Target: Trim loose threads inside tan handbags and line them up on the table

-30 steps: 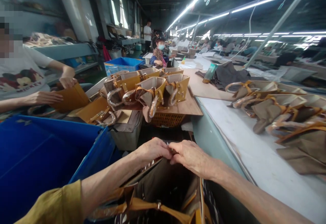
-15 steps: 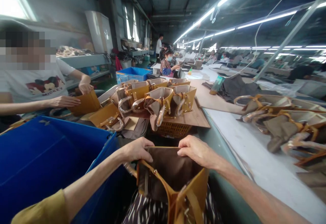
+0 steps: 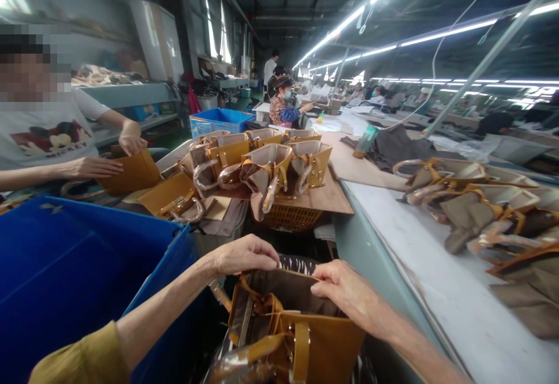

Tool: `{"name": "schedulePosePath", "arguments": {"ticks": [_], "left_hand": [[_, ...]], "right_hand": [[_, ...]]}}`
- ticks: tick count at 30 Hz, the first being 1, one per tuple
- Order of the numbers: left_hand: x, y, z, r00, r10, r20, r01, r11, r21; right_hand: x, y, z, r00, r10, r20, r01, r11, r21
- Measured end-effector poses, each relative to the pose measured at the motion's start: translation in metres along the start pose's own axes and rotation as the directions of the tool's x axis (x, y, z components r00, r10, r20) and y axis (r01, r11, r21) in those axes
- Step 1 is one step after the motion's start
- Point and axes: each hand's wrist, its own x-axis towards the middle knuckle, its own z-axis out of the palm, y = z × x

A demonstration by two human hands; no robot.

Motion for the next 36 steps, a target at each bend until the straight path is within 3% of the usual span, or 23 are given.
{"name": "schedulePosePath", "arguments": {"ticks": [3,11,19,24,36], "left_hand": [[0.003,0.003,0.002,0.996,0.015,-0.085,-0.008,0.996,0.090],[0.008,0.009,0.014,0.995,0.073,-0.073,-0.048,0.953,0.299],[0.021,0.017,0.015,0.991,0.121,0.066,-0.136,0.928,0.347],[0.039,0.020,0.026,0.972,0.185,0.147,-0.224,0.920,0.322],[0.056,0.003,0.027,0.990,-0.075,0.122,0.056,0.987,0.149]], "right_hand": [[-0.001,-0.002,-0.001,1.000,0.003,0.007,-0.003,1.000,-0.031],[-0.004,-0.004,-0.002,1.000,0.009,-0.006,-0.009,0.996,-0.086],[-0.004,-0.007,-0.002,1.000,-0.001,0.008,0.002,0.997,-0.073],[-0.002,-0.004,-0.002,0.998,-0.051,0.026,0.051,0.999,0.002],[0.003,-0.001,0.001,0.997,-0.049,0.055,0.048,0.999,0.026]]}}
